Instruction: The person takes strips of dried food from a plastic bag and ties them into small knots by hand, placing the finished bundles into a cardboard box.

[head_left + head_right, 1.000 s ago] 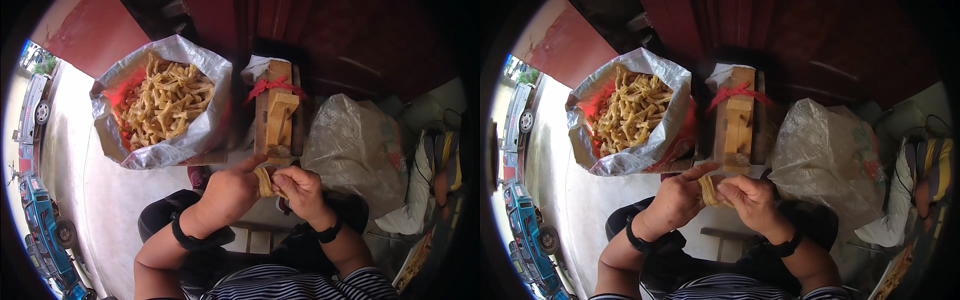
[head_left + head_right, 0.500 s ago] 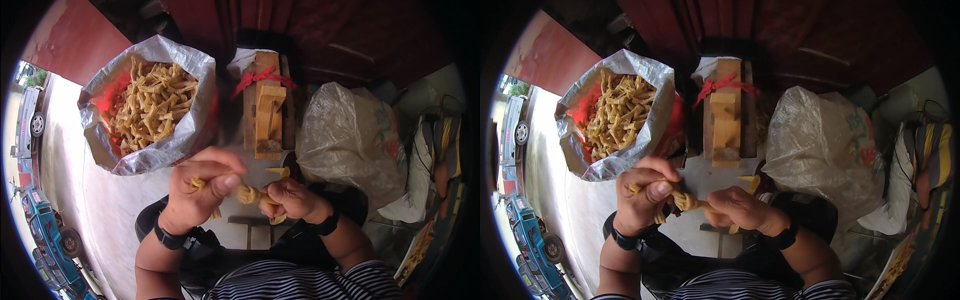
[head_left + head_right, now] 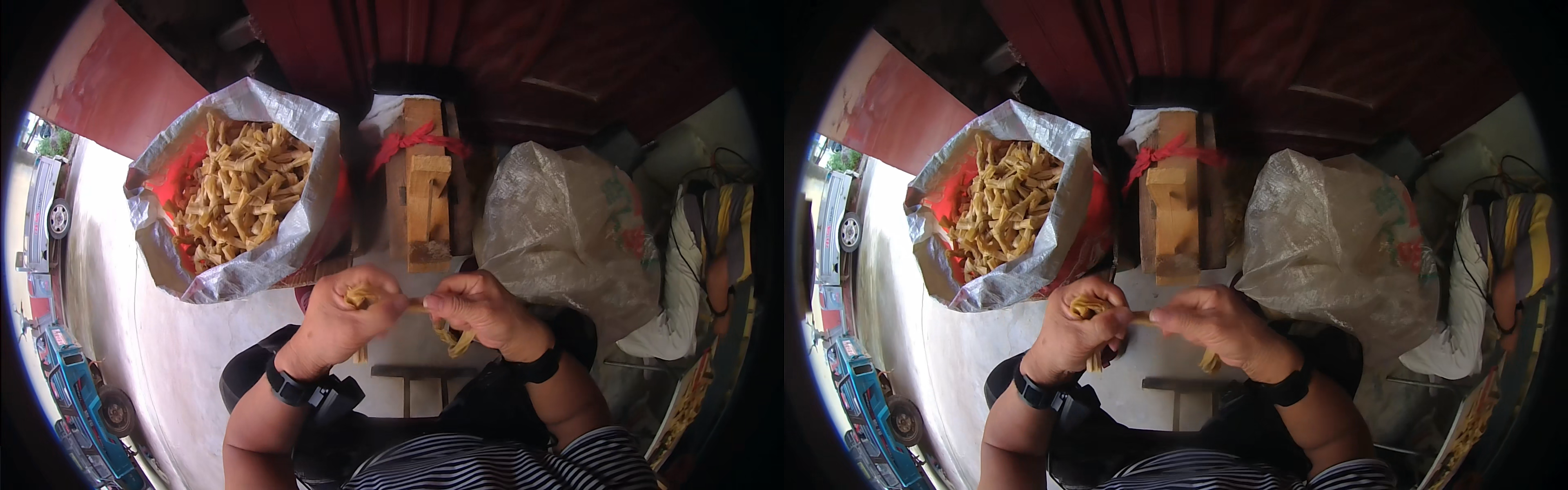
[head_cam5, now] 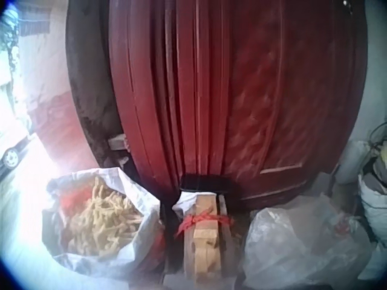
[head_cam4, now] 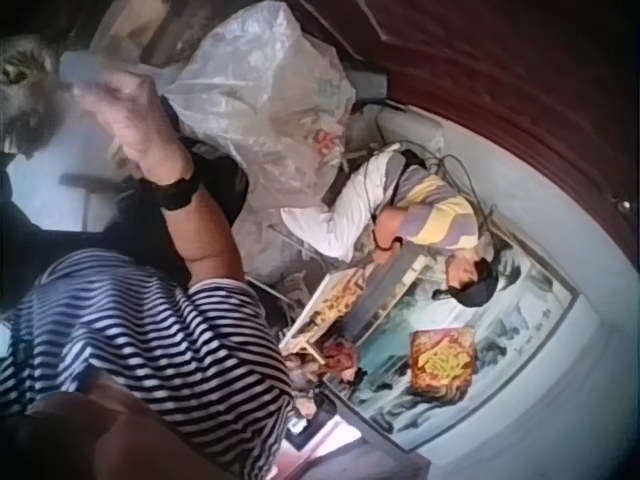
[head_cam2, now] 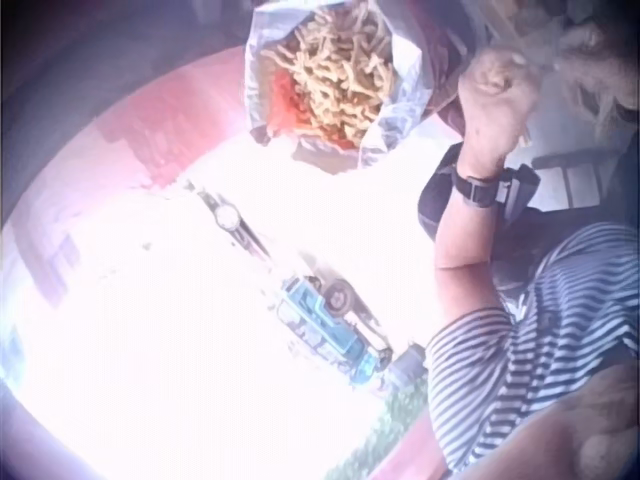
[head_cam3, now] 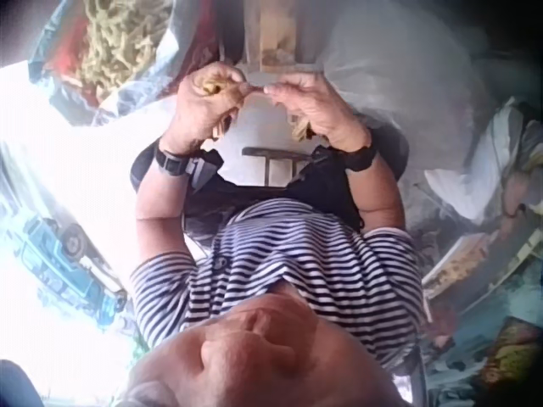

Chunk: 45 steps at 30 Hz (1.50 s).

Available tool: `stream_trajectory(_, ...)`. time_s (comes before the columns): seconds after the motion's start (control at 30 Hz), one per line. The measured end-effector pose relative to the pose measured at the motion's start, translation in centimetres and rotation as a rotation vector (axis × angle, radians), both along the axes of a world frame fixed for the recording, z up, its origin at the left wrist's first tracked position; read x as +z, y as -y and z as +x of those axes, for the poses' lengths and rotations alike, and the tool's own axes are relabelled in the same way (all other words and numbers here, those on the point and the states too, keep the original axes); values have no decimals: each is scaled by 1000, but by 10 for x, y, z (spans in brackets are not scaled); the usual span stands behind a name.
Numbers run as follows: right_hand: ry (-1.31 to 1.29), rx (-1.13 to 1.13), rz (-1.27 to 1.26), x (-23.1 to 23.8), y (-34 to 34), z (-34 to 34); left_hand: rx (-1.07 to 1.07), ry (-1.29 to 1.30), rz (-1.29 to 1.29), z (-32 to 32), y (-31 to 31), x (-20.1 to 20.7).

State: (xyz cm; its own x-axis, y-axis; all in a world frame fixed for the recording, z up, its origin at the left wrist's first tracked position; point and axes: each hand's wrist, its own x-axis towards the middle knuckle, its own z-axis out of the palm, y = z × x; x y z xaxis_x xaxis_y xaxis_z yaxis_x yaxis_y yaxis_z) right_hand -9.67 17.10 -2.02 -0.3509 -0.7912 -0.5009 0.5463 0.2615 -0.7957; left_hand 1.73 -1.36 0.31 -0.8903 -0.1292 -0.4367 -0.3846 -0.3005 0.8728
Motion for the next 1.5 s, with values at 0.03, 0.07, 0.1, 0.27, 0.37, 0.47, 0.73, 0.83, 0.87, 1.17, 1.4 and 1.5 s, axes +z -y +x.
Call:
stream_trajectory(0.03,-126,-36,49,2,-1,-7,65,-17,-31,-5,1,-4)
stream_trajectory(0.07,-234,-134,77,-1,-1,-12,126,-35,-55,-14,1,-9)
stream_trajectory(0.1,-341,-273,-9,-10,2,-17,191,-54,-82,-22,2,-13)
stream_trajectory(0.27,-1064,-405,359,-47,26,-41,173,-105,-356,-63,0,-63)
stream_trajectory(0.37,-1170,-336,553,-62,30,-50,175,-15,-593,-73,3,-95)
stream_trajectory(0.47,-1137,-521,299,-59,24,-46,242,-22,-519,-63,6,-86)
stream_trajectory(0.73,-1405,-93,-456,-4,23,1,36,226,4,-24,-33,-21)
stream_trajectory(0.83,-1199,-1,-548,2,6,-7,-570,185,-150,-10,-34,-14)
stream_trajectory(0.87,-1194,-34,-567,2,5,-11,-662,62,73,-5,-39,-7)
stream_trajectory(1.17,497,50,-206,-29,-3,1,-460,-601,-1298,-3,-8,-7)
stream_trajectory(1.4,476,-298,-368,-24,13,21,-23,-651,-1254,-1,-18,-19)
stream_trajectory(1.5,-238,-370,-182,-14,13,20,-12,-469,-958,-5,-14,-15)
